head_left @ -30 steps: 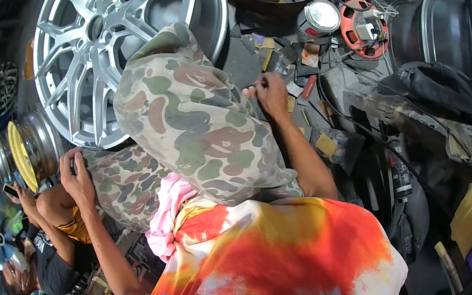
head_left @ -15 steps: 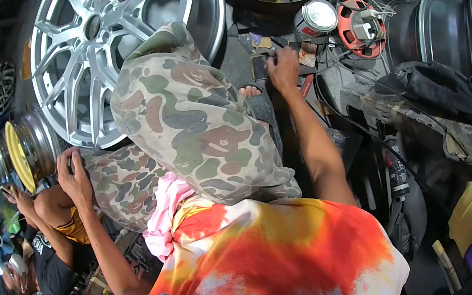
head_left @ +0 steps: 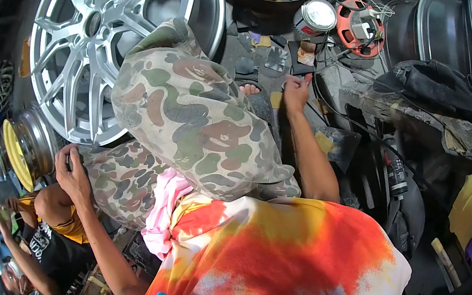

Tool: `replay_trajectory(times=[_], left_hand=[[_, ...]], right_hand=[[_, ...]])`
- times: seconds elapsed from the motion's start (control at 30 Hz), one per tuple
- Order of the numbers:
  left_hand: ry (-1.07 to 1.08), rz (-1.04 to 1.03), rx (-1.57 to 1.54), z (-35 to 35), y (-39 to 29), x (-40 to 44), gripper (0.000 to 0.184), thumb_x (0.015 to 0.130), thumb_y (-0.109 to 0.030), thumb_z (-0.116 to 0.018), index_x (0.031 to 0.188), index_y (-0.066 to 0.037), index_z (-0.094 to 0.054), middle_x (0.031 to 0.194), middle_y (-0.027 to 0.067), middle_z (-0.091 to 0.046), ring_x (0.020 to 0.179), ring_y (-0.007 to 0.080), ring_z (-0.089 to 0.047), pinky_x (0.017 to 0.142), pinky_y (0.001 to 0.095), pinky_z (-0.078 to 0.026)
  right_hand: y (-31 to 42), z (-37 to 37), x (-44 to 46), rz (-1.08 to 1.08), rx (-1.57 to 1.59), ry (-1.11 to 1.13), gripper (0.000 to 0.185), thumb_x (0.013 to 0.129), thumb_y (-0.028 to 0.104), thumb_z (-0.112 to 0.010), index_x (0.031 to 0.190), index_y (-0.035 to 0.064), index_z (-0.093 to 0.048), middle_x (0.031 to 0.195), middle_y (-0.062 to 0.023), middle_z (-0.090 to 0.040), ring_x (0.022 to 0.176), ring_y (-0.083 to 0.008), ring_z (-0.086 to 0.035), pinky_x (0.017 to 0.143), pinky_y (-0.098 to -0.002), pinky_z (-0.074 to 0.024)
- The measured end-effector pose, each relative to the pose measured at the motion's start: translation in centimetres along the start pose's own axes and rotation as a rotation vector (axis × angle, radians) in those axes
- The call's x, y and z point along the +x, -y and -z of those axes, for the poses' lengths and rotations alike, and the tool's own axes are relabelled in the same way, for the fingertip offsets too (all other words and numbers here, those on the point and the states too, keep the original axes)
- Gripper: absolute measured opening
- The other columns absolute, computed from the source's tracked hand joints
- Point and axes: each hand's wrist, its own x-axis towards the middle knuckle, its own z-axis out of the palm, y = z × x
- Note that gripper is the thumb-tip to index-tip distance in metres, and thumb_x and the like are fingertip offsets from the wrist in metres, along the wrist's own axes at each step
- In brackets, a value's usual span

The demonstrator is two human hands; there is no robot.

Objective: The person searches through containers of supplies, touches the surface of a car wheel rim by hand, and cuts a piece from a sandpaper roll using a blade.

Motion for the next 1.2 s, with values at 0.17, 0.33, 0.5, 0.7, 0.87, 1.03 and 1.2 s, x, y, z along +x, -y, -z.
replay_trajectory(times=[0.17, 0.33, 0.5, 0.7, 0.87, 1.03, 1.2], left_hand=[[0.011, 0.018, -0.019, 0.1, -0.1, 0.0, 0.023, 0.104, -0.016, -0.059, 0.106, 0.004, -0.07, 0.103, 0.0125, -0.07, 0.096, 0.0273, -0.066, 0.09, 0.0364, -0.05], [0.002, -0.011, -0.009, 0.0, 0.2, 0.0, 0.023, 0.105, -0.016, -0.059, 0.107, 0.004, -0.07, 0.103, 0.0127, -0.07, 0.096, 0.0268, -0.066, 0.09, 0.0363, -0.05], [0.013, -0.009, 0.002, 0.0, 0.2, 0.1, 0.023, 0.105, -0.016, -0.06, 0.107, 0.004, -0.071, 0.103, 0.0129, -0.07, 0.097, 0.0271, -0.067, 0.091, 0.0367, -0.05], [0.017, -0.002, 0.012, 0.1, 0.1, -0.1, 0.024, 0.105, -0.018, -0.06, 0.108, 0.004, -0.071, 0.102, 0.0131, -0.07, 0.096, 0.0284, -0.066, 0.09, 0.0372, -0.05], [0.017, -0.014, 0.038, 0.0, 0.6, 0.0, 0.026, 0.107, -0.019, -0.059, 0.111, 0.004, -0.071, 0.101, 0.0117, -0.069, 0.095, 0.0238, -0.066, 0.089, 0.0347, -0.05], [0.005, -0.003, 0.003, 0.0, 0.5, -0.1, 0.026, 0.106, -0.018, -0.059, 0.109, 0.004, -0.071, 0.101, 0.0126, -0.07, 0.096, 0.0264, -0.066, 0.09, 0.0361, -0.05], [0.013, 0.017, -0.003, 0.0, 0.3, 0.0, 0.025, 0.105, -0.017, -0.059, 0.107, 0.005, -0.071, 0.103, 0.0142, -0.071, 0.097, 0.0301, -0.067, 0.091, 0.038, -0.05]], right_hand=[[-0.7, 1.6, 3.5, -0.42, 0.426, 0.077, 0.029, 0.095, 0.028, -0.079, 0.092, 0.0013, -0.068, 0.074, -0.0092, -0.069, 0.052, -0.0139, -0.061, 0.047, -0.0292, -0.0483], [1.9, -0.6, 4.3, -0.333, 0.491, 0.098, 0.029, 0.096, 0.027, -0.078, 0.097, 0.0002, -0.066, 0.073, -0.0087, -0.069, 0.052, -0.0142, -0.062, 0.046, -0.0288, -0.0464], [4.3, -2.6, 3.0, -0.329, 0.524, 0.169, 0.029, 0.098, 0.029, -0.075, 0.099, 0.0014, -0.064, 0.072, -0.0088, -0.069, 0.051, -0.0147, -0.062, 0.044, -0.0294, -0.0451], [2.7, -0.6, -3.3, -0.483, 0.437, 0.307, 0.028, 0.099, 0.03, -0.072, 0.094, 0.0031, -0.064, 0.072, -0.0069, -0.068, 0.05, -0.0132, -0.06, 0.044, -0.0281, -0.0449], [1.1, 1.5, -5.8, -0.475, 0.316, 0.349, 0.03, 0.1, 0.033, -0.072, 0.095, 0.004, -0.066, 0.071, -0.0049, -0.068, 0.05, -0.0121, -0.06, 0.046, -0.0266, -0.0457], [1.6, 1.4, -3.2, 0.018, 0.078, 0.149, 0.03, 0.099, 0.029, -0.072, 0.09, 0.0008, -0.067, 0.068, -0.0071, -0.067, 0.059, -0.0183, -0.065, 0.063, -0.0377, -0.0519], [6.2, 2.6, 0.0, 0.204, -0.034, 0.091, 0.034, 0.097, 0.032, -0.073, 0.086, 0.001, -0.068, 0.068, -0.0084, -0.069, 0.065, -0.0266, -0.068, 0.082, -0.0409, -0.0522]])
